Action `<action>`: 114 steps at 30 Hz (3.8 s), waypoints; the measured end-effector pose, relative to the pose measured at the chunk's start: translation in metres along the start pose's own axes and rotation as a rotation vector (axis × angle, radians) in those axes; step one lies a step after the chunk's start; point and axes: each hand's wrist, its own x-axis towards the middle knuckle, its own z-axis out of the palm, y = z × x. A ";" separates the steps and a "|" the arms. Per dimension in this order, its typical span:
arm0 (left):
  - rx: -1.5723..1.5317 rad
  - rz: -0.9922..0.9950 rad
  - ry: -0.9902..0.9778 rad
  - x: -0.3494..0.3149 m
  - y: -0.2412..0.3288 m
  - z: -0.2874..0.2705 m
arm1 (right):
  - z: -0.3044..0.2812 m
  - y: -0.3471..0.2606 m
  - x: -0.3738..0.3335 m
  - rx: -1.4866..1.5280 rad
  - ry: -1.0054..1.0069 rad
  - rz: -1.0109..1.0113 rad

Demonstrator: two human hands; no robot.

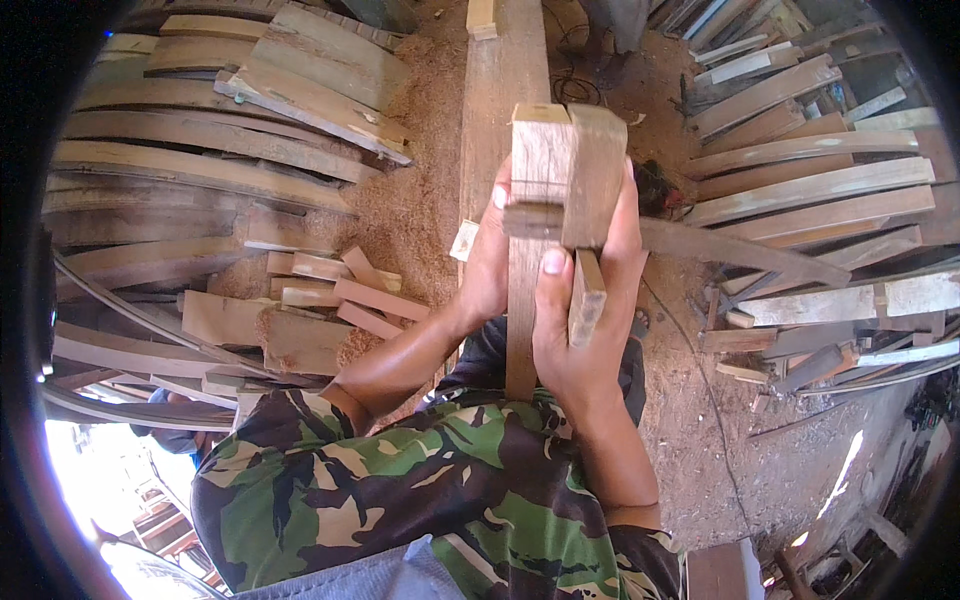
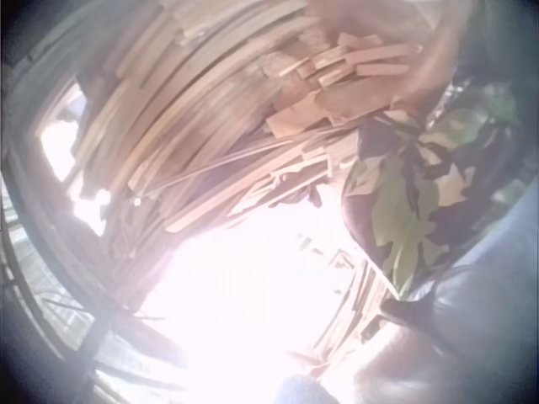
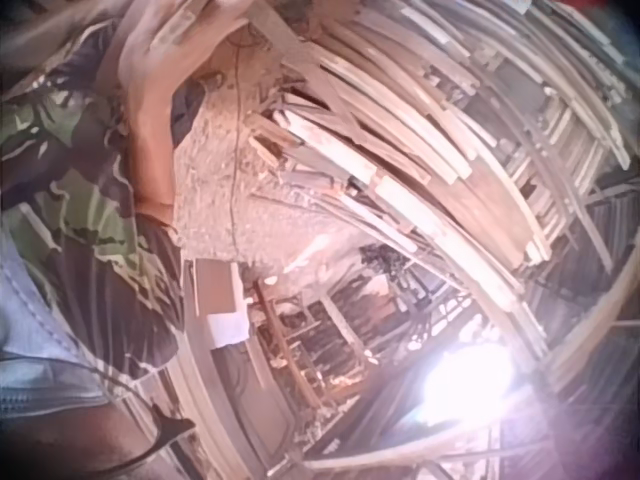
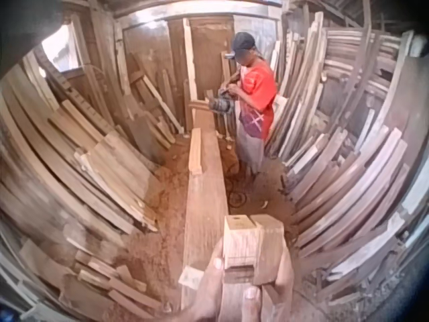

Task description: The person uses a wooden marking gauge to mark wooden boards and then arranges the boards on a workbench covered in sawdust while another person works in the background.

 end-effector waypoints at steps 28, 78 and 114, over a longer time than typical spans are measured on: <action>0.053 -0.186 0.047 0.010 -0.002 -0.029 | 0.003 0.014 0.015 0.179 0.014 0.074; 0.045 -0.084 0.078 0.002 0.003 -0.031 | 0.027 0.005 0.016 0.018 -0.083 -0.045; -0.176 -0.113 0.216 0.012 0.008 -0.054 | 0.045 0.028 0.037 0.128 -0.123 -0.028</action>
